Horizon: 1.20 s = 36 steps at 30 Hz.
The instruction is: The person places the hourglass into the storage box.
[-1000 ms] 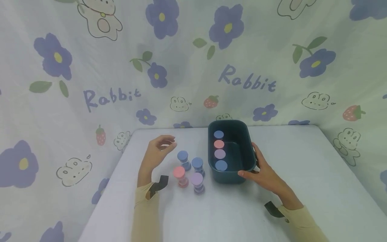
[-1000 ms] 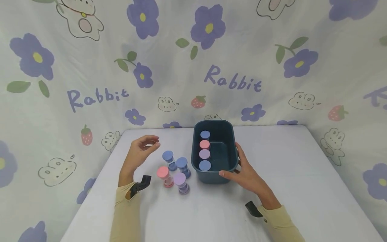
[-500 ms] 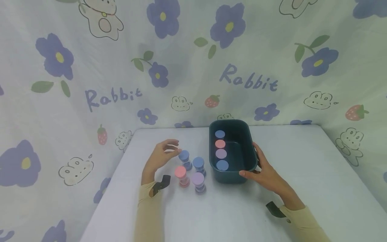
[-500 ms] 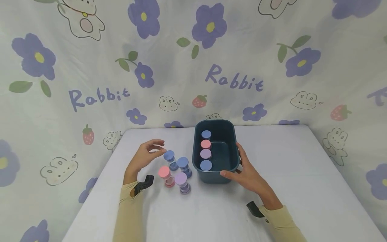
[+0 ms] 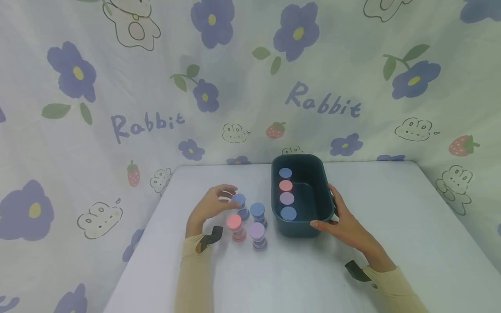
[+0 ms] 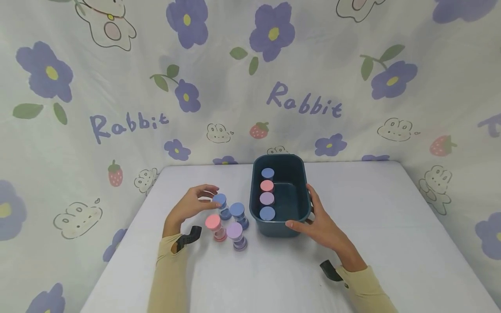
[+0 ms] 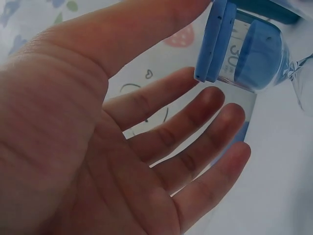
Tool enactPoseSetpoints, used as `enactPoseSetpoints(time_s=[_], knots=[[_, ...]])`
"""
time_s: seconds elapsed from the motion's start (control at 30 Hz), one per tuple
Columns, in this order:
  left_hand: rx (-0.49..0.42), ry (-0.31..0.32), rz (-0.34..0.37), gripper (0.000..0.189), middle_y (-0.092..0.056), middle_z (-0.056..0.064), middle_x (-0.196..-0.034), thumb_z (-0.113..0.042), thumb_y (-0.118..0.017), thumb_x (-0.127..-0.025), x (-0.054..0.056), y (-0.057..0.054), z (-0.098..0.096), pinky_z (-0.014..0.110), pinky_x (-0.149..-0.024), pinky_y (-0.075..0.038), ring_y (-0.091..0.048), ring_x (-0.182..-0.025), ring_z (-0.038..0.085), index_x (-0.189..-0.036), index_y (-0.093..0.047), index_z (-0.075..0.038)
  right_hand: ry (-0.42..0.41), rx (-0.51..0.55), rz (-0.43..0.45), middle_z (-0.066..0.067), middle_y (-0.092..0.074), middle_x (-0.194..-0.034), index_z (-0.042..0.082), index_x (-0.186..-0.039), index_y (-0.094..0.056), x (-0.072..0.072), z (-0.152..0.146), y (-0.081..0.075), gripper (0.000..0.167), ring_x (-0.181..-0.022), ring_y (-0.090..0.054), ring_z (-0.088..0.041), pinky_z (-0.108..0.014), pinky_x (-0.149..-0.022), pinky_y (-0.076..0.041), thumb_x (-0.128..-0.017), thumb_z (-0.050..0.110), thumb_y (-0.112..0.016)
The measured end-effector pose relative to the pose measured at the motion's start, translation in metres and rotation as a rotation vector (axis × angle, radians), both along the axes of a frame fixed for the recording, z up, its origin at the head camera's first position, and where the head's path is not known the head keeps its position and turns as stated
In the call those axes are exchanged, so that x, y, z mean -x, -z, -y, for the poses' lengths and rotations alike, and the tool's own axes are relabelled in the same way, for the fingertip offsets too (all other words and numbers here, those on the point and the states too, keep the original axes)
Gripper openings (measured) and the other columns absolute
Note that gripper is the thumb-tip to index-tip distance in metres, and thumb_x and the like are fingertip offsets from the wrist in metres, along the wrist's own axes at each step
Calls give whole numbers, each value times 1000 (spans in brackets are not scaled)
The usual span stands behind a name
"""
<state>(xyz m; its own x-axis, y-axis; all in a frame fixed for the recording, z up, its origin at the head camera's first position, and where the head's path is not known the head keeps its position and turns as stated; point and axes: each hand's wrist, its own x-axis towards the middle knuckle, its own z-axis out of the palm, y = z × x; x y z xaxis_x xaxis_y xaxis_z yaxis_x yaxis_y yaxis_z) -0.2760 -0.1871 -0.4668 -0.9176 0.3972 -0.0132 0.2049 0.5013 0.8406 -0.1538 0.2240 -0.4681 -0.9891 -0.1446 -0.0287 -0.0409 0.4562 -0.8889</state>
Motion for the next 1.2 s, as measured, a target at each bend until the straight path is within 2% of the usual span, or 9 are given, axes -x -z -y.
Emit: enactPoseSetpoints(time_s=[0.1,0.27,0.5,0.77,1.0,1.2], knots=[[28,16,0,57,-68,11,-131,-29,-87,-83,0,0,0,52,-109,-53,-65,-123,30,-132,-65,-10,-2,3,-1,-21,-4,-174,30,-166,3,0,0,-1,117,-152,-19,-59,-67,-107,-44,-87,38,-82],[56,32,9,54,-71,11,-127,-28,-87,-82,0,1,-1,55,-109,-53,-66,-121,33,-129,-67,-8,-5,7,1,-21,-4,-174,30,-166,4,0,0,-3,117,-152,-20,-60,-67,-107,-44,-86,37,-82],[47,41,-15,48,-73,12,-120,-24,-87,-82,1,2,-2,54,-110,-53,-67,-117,31,-124,-70,-7,-1,2,7,-21,-4,-174,30,-166,4,-1,0,-4,118,-152,-20,-59,-67,-107,-45,-86,37,-83],[38,1,-11,48,-74,8,-120,-26,-88,-81,-2,1,-1,50,-109,-55,-66,-116,26,-124,-71,-9,6,0,20,-22,-4,-173,31,-166,3,-1,2,-4,118,-152,-20,-60,-66,-107,-44,-86,38,-83],[-78,-30,-39,48,-71,10,-126,-22,-87,-82,-2,0,3,43,-105,-58,-65,-118,28,-125,-72,-10,5,0,18,-22,-4,-173,32,-166,4,-1,2,-4,118,-152,-20,-60,-66,-107,-45,-86,38,-83],[-207,-77,-101,46,-69,10,-123,-19,-86,-83,-2,-4,5,32,-100,-60,-63,-120,25,-127,-72,-12,3,3,20,-22,-4,-174,32,-166,4,0,1,-3,118,-152,-19,-60,-66,-107,-45,-86,38,-83]])
